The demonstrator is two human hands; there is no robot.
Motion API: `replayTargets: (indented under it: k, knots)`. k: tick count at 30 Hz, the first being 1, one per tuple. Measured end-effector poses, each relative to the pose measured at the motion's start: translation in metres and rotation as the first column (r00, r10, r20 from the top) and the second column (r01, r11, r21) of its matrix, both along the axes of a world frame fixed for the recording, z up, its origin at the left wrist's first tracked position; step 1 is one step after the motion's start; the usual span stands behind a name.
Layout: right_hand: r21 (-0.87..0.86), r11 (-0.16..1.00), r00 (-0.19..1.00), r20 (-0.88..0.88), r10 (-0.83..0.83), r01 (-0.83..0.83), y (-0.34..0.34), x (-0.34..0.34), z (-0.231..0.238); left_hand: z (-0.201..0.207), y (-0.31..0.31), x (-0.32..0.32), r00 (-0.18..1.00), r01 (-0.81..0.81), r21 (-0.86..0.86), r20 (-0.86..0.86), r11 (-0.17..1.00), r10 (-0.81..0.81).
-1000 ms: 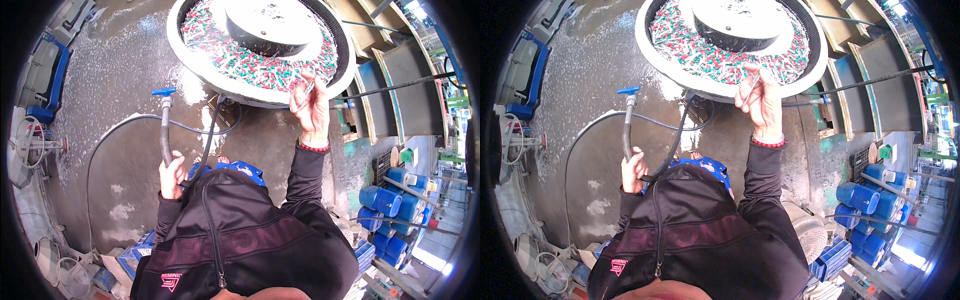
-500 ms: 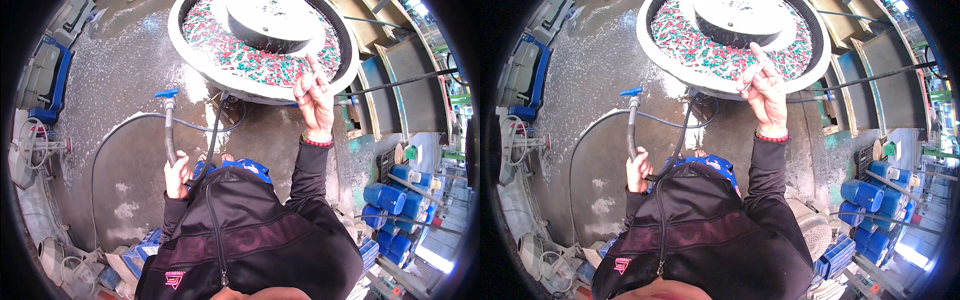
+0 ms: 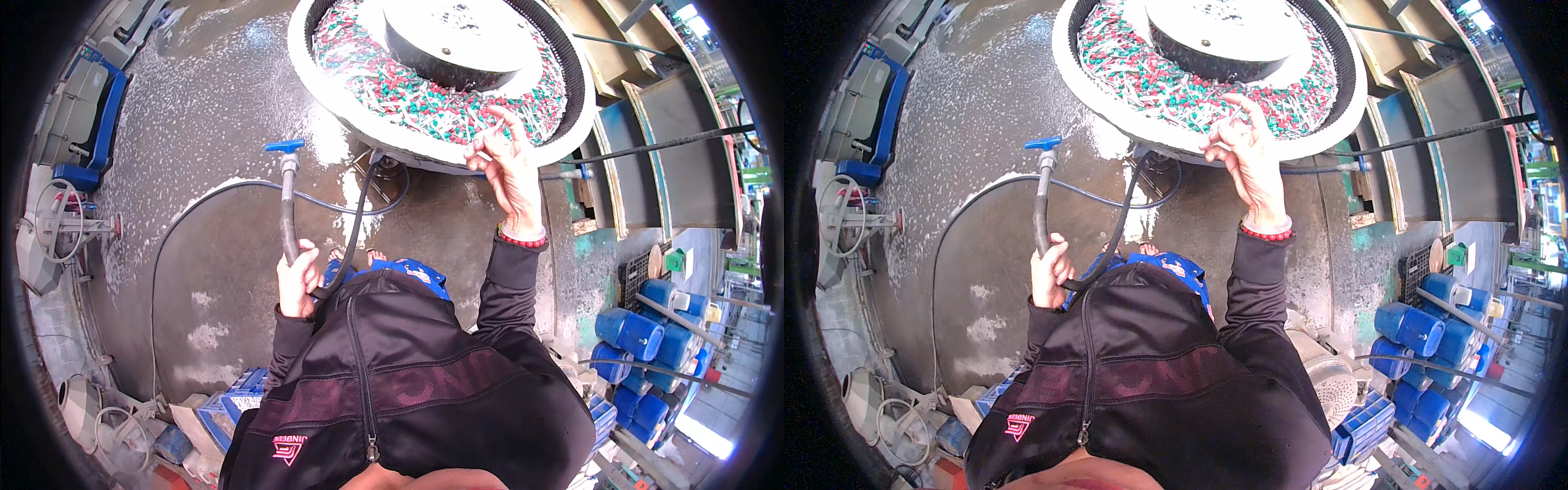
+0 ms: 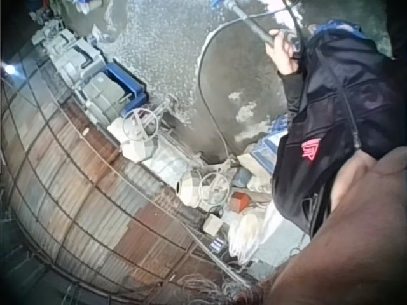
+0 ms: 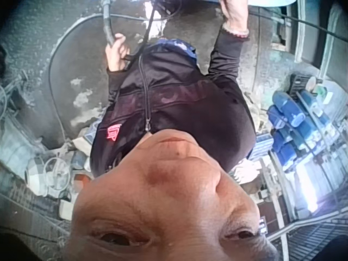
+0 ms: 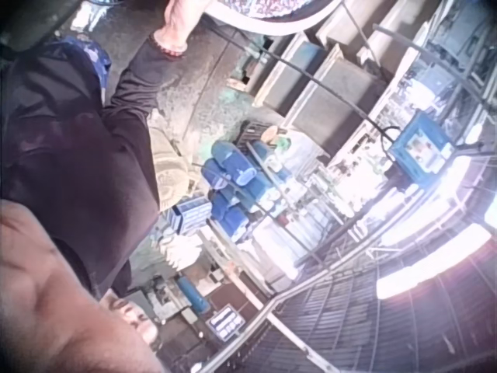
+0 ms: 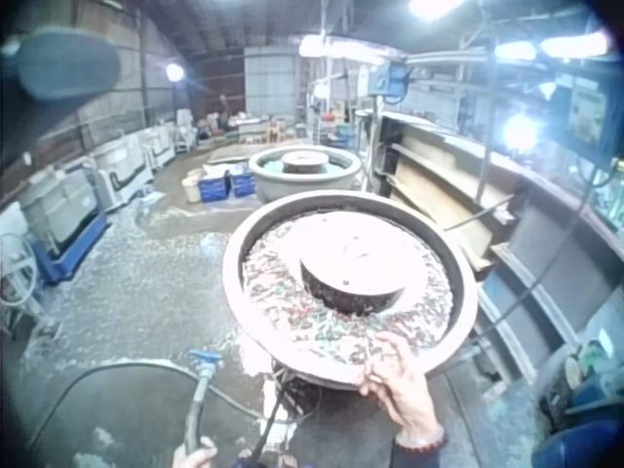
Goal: The person uses a hose to spray water into a large industrial vibratory finishing bowl containing small colorful media parts, then uses their hand to pick out a small item from the moving media.
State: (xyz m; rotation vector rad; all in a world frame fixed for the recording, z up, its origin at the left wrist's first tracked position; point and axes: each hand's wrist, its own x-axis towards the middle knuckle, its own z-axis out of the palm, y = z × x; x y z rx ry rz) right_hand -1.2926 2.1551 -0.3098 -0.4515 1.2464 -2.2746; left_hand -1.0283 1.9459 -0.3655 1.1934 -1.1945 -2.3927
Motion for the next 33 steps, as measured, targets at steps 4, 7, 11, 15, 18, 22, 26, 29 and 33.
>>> replayTargets:
  k: [4, 7, 11, 15, 18, 22, 26, 29, 33]
  knots:
    - [0.017, 1.000, 1.000, -0.020, -0.017, 0.018, 0.000, -0.001, -0.004, -0.002, -0.001, 0.000, 1.000, -0.010, -0.010, 0.004, 1.000, 0.010]
    - [0.004, 0.998, 0.998, 0.003, -0.065, 0.065, -0.002, -0.001, -0.003, 0.000, 0.000, -0.001, 1.000, -0.019, -0.006, -0.002, 1.000, 0.019]
    - [-0.034, 0.995, 0.995, 0.030, -0.092, 0.093, -0.004, -0.004, -0.001, 0.000, 0.002, -0.002, 0.999, -0.036, -0.008, -0.011, 0.999, 0.036]
    - [-0.075, 0.994, 0.996, 0.051, -0.072, 0.076, -0.005, -0.006, 0.000, -0.002, 0.002, -0.001, 0.999, -0.042, -0.008, -0.013, 0.999, 0.042]
    - [-0.093, 0.993, 0.995, 0.066, -0.068, 0.074, -0.003, -0.007, 0.003, -0.002, 0.002, -0.003, 0.999, -0.038, -0.009, -0.011, 0.999, 0.038]
    - [-0.169, 0.985, 0.995, 0.095, -0.027, 0.043, 0.002, -0.007, 0.002, -0.006, 0.002, -0.002, 1.000, -0.029, -0.020, 0.003, 0.999, 0.029]
    - [-0.329, 0.944, 0.972, 0.224, 0.071, 0.007, 0.009, -0.009, 0.004, -0.005, 0.003, -0.003, 1.000, 0.002, -0.042, 0.015, 0.999, -0.001]
    - [-0.663, 0.748, 0.911, 0.289, 0.295, -0.031, 0.022, -0.015, -0.001, -0.001, 0.003, -0.005, 1.000, 0.010, -0.034, 0.010, 0.999, -0.010]
    - [-0.668, 0.730, 0.861, 0.448, 0.240, 0.144, 0.034, -0.021, -0.018, 0.004, 0.003, -0.006, 0.999, 0.026, -0.034, 0.031, 0.999, -0.025]
